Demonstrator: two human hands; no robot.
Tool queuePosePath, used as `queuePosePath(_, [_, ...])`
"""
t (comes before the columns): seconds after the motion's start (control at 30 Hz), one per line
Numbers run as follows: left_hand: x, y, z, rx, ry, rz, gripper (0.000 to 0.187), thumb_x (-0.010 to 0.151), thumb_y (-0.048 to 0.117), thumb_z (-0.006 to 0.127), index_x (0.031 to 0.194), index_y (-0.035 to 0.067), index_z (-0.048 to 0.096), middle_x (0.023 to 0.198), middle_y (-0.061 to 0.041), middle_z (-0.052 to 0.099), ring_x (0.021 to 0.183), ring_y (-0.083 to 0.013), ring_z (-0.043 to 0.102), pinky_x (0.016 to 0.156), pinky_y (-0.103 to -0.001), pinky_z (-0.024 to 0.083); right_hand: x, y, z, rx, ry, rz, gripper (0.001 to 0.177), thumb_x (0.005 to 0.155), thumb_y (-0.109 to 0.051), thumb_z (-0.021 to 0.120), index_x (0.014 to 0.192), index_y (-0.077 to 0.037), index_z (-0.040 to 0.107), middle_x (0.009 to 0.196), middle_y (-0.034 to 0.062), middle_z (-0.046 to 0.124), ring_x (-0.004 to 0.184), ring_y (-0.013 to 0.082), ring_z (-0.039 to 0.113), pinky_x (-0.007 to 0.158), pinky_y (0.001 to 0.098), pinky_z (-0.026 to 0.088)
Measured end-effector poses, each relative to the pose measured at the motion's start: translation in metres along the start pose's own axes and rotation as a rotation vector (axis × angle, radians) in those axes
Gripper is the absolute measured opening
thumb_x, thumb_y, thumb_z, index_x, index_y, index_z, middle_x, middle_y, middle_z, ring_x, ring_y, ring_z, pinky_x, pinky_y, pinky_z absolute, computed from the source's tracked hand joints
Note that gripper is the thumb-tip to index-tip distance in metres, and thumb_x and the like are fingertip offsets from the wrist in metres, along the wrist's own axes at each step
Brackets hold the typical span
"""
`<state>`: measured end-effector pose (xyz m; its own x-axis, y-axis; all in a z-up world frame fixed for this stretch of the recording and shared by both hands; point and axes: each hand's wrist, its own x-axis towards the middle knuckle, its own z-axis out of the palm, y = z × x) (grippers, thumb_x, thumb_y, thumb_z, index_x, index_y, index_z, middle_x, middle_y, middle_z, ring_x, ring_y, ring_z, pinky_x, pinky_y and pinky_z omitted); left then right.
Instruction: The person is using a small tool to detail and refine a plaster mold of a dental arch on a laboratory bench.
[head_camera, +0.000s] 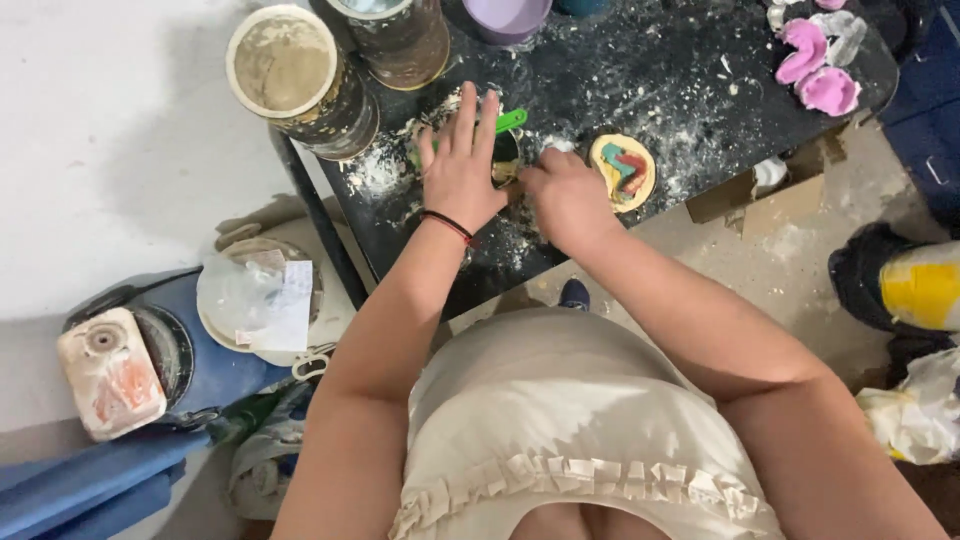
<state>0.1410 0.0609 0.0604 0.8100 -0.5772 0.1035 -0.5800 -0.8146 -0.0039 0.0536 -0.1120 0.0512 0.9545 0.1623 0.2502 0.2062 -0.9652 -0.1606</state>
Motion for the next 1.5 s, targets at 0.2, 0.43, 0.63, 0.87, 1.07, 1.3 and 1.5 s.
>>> queuePosePath(0.2, [-0.002,0.003,0.002,-0.029,0.135,0.006,0.121,0.078,0.039,0.095,0.170,0.021,0.019,0.175,-0.009,0.016,0.132,-0.0292,0.063,0.114,-0.042,0.039,-0.015,-0.001,-0.028,-0.156,0.005,-0.095,0.036,0.066,0.003,0.073,0.101,-0.004,0.073,0.085,0.0134,0.053,0.075,0.0365,0.056,0.054,0.0461,0.051])
queuePosePath(0.43, [-0.033,-0.002,-0.003,-0.273,0.174,0.130,0.118,0.083,0.049,0.100,0.167,0.012,0.025,0.173,-0.019,0.019,0.160,-0.0397,0.016,0.120,-0.067,-0.002,-0.060,0.082,-0.072,0.322,0.124,0.231,0.026,0.092,-0.014,0.076,0.117,-0.020,0.081,0.104,0.0082,0.069,0.100,0.0380,0.072,0.078,0.0462,0.060])
queuePosePath(0.63, [-0.056,-0.022,0.036,-0.233,0.401,0.141,0.071,0.093,0.019,0.083,0.156,0.022,0.051,0.112,0.003,0.077,0.143,-0.0231,0.049,0.111,-0.063,0.014,-0.127,0.122,-0.086,0.567,0.148,0.502,0.013,0.100,-0.004,0.076,0.113,-0.004,0.078,0.096,0.0186,0.073,0.093,0.0362,0.074,0.085,0.0461,0.056])
queuePosePath(0.87, [-0.051,-0.029,0.041,-0.234,0.579,0.206,0.048,0.098,0.015,0.080,0.144,0.018,0.068,0.087,0.006,0.073,0.124,-0.0206,0.061,0.112,-0.058,0.018,-0.147,0.106,-0.045,0.456,0.046,0.408,0.013,0.094,-0.010,0.077,0.107,-0.010,0.080,0.098,0.0108,0.077,0.094,0.0352,0.075,0.082,0.0428,0.060])
queuePosePath(1.07, [-0.061,-0.008,0.032,-0.204,0.566,0.164,0.043,0.101,0.034,0.075,0.141,0.018,0.070,0.088,0.004,0.065,0.120,-0.0207,0.058,0.109,-0.057,0.019,-0.144,0.109,-0.036,0.339,0.048,0.347,0.012,0.098,-0.013,0.075,0.108,-0.011,0.080,0.097,0.0072,0.077,0.092,0.0303,0.076,0.078,0.0388,0.061])
queuePosePath(1.3, [-0.104,0.039,0.095,-0.521,0.447,0.350,0.037,0.099,0.037,0.070,0.134,0.023,0.070,0.107,0.000,0.072,0.107,-0.0190,0.060,0.099,-0.042,0.037,-0.151,0.132,-0.031,0.444,-0.032,0.410,0.015,0.100,-0.014,0.072,0.110,-0.007,0.080,0.099,0.0103,0.078,0.094,0.0324,0.076,0.082,0.0394,0.060])
queuePosePath(1.5, [-0.118,0.090,0.044,-1.084,0.171,0.088,0.053,0.086,0.007,0.081,0.136,0.020,0.070,0.098,-0.003,0.076,0.067,-0.0214,0.070,0.057,-0.034,0.058,-0.142,0.150,-0.056,0.461,-0.085,0.329,0.016,0.094,-0.012,0.075,0.107,-0.003,0.079,0.101,0.0185,0.078,0.096,0.0413,0.074,0.083,0.0493,0.060])
